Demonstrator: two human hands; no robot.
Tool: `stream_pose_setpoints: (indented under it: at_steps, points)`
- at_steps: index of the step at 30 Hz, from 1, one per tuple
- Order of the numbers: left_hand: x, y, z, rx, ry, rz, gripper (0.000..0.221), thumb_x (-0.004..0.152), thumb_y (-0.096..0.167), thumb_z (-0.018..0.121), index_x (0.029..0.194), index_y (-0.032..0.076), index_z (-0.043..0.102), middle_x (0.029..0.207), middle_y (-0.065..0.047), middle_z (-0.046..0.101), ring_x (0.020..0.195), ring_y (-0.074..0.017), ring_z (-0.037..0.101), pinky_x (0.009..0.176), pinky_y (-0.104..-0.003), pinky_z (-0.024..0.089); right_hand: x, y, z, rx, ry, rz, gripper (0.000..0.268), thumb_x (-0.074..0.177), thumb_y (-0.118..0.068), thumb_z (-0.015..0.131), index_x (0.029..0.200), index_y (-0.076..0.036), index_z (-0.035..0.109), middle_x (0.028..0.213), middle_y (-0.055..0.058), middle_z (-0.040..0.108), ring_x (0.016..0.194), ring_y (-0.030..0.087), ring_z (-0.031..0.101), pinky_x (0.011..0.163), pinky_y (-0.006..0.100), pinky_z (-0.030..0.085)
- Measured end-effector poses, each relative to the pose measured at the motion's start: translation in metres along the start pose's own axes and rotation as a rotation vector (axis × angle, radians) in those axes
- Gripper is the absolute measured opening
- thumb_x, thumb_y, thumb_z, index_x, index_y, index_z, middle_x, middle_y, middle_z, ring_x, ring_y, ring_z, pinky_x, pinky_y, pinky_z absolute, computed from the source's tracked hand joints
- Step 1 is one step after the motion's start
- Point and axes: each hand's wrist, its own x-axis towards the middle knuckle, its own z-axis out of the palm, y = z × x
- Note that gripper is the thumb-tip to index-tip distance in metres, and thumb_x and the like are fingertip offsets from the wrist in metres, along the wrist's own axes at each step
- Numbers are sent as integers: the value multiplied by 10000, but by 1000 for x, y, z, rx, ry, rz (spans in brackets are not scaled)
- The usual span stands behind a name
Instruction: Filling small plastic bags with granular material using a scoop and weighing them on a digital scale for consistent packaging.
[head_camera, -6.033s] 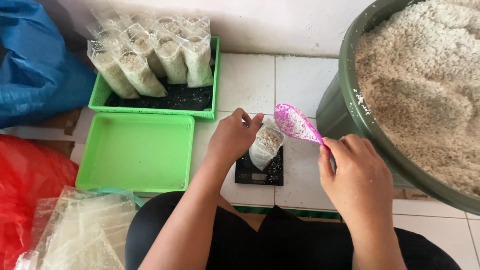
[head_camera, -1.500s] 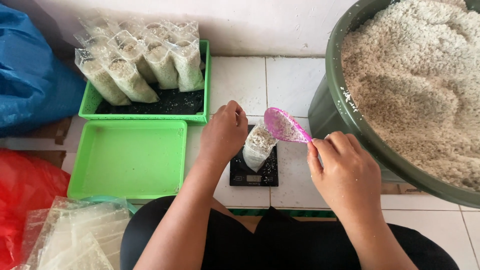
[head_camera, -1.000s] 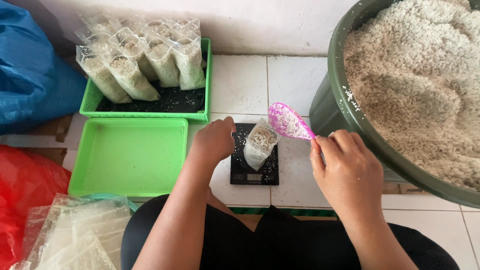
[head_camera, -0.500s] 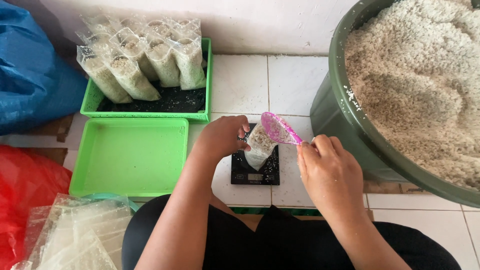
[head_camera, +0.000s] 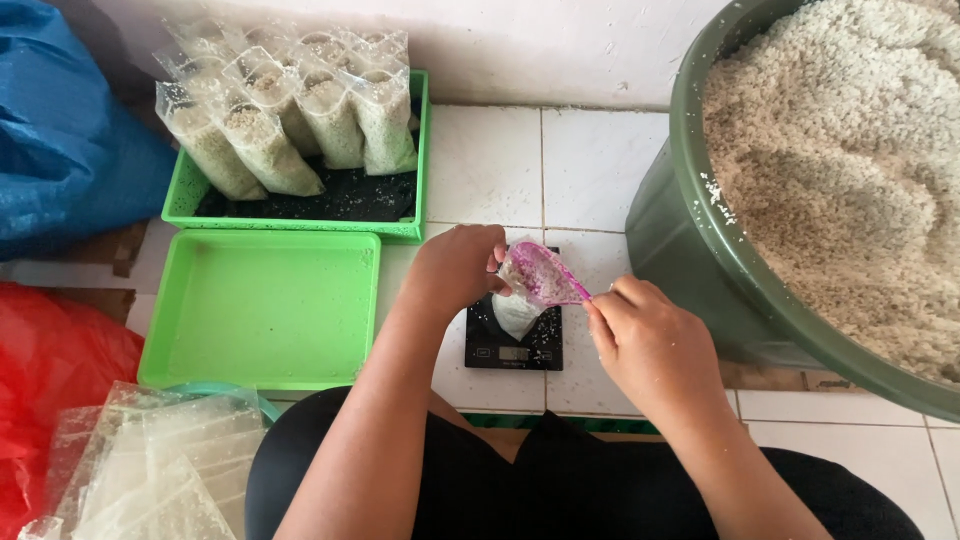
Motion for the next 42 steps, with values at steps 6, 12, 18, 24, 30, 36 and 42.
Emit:
stream_pose_setpoints:
  at_steps: [6,12,18,24,30,36,42]
  points:
    - [-4,2,-2,-53,-9,-7,400,695,210,866,1012,153,629,884,-22,706,973,-293,679,830,-449,541,2,6,-15,97,-84,164,117,885,-246,635,790,-189,670,748,-11,584,757,220,657,585,380,560]
    - [-1,-8,1,-43,-67,-97,423,718,199,857,1074,202,629,933,24,719,992,-253,685,840,-434,542,1,15,-19,97,23,154,101,901,-245,656,823,-187,685,774,-44,619,759,150,682,603,296,570]
    - [-3,-5,3,-9,-128,-140,419,740,203,829,1108,240,631,943,59,726,1005,-234,686,863,-434,542,3,16,-23,151,57,146,123,915,-226,669,829,-142,695,770,-13,633,736,185,681,581,317,561]
    - [-5,-4,5,26,-168,-193,463,763,246,826,1175,227,614,968,12,739,1035,-262,678,887,-454,537,3,17,-29,184,59,119,147,919,-222,681,853,-98,723,779,22,648,716,191,694,587,276,571]
    - [-4,-9,2,51,-168,-242,508,749,274,841,1195,226,603,960,20,739,1040,-253,680,879,-457,539,4,16,-31,204,45,127,155,922,-215,687,864,-77,728,782,38,657,705,190,699,585,264,575]
    - [0,-6,-7,94,309,-35,201,906,236,634,1104,237,605,863,-13,691,826,-280,696,743,-466,574,6,18,-40,287,219,82,86,903,-100,720,821,-74,724,712,49,630,651,245,668,551,315,547]
    - [-16,38,-21,-213,730,442,184,937,79,636,1110,97,577,907,0,654,710,-194,590,667,-367,474,-2,41,-94,293,284,143,51,995,28,731,947,23,744,801,93,659,630,164,529,563,292,384]
